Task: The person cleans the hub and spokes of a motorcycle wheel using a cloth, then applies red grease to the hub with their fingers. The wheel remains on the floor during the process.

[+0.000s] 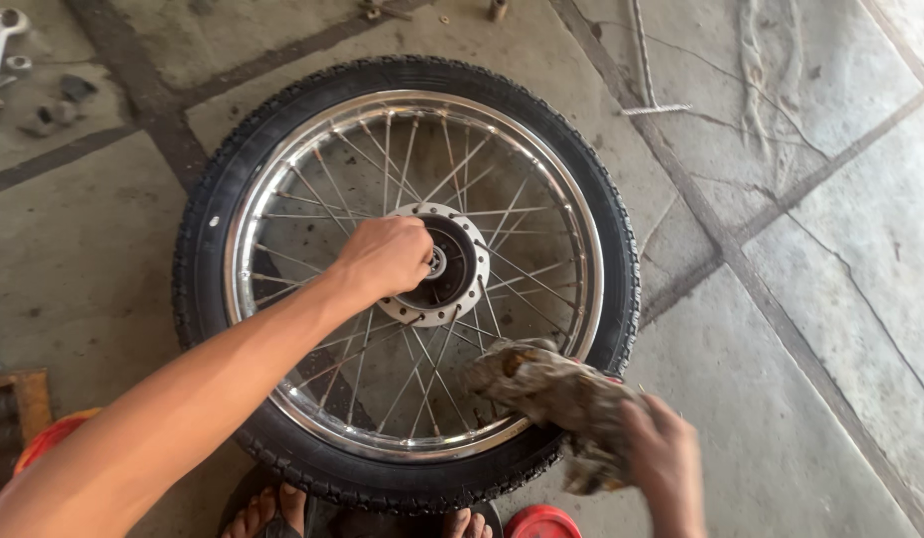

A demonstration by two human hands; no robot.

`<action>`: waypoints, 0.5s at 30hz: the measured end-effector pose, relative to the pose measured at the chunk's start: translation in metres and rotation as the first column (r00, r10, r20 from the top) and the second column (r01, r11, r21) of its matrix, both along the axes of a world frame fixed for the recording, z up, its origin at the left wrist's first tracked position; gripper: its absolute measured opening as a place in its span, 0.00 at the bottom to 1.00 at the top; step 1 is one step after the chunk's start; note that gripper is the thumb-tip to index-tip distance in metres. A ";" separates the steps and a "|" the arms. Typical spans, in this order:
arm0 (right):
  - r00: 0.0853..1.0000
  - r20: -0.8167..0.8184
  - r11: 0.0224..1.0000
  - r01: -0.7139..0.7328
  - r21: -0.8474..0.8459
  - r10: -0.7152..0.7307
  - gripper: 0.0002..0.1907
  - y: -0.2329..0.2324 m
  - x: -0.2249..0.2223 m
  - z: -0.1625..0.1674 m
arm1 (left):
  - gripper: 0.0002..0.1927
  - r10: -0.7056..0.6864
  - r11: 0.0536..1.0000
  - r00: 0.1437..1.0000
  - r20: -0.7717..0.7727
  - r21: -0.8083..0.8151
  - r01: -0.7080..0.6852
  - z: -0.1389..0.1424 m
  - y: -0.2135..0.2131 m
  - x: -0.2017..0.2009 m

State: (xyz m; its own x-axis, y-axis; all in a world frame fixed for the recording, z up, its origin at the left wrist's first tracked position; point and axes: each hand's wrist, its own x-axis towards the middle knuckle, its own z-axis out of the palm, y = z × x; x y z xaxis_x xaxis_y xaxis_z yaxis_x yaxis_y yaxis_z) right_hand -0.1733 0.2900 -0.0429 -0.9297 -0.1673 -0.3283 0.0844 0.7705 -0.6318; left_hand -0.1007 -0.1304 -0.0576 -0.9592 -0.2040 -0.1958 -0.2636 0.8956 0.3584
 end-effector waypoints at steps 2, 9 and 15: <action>0.996 -0.004 0.995 0.094 -0.028 -0.094 0.16 0.039 -0.012 0.019 | 0.20 0.091 0.988 0.995 0.040 0.119 -0.095 0.016 -0.006 0.022; 0.838 -0.513 0.982 0.148 -0.120 -0.189 0.16 0.187 -0.085 0.051 | 0.49 0.371 0.929 0.923 -0.101 0.054 -0.367 0.051 -0.055 0.177; 0.874 -0.420 0.946 0.311 0.094 -0.245 0.24 0.214 -0.124 0.011 | 0.64 0.691 0.712 0.708 -0.149 -0.028 -0.701 -0.011 -0.065 0.333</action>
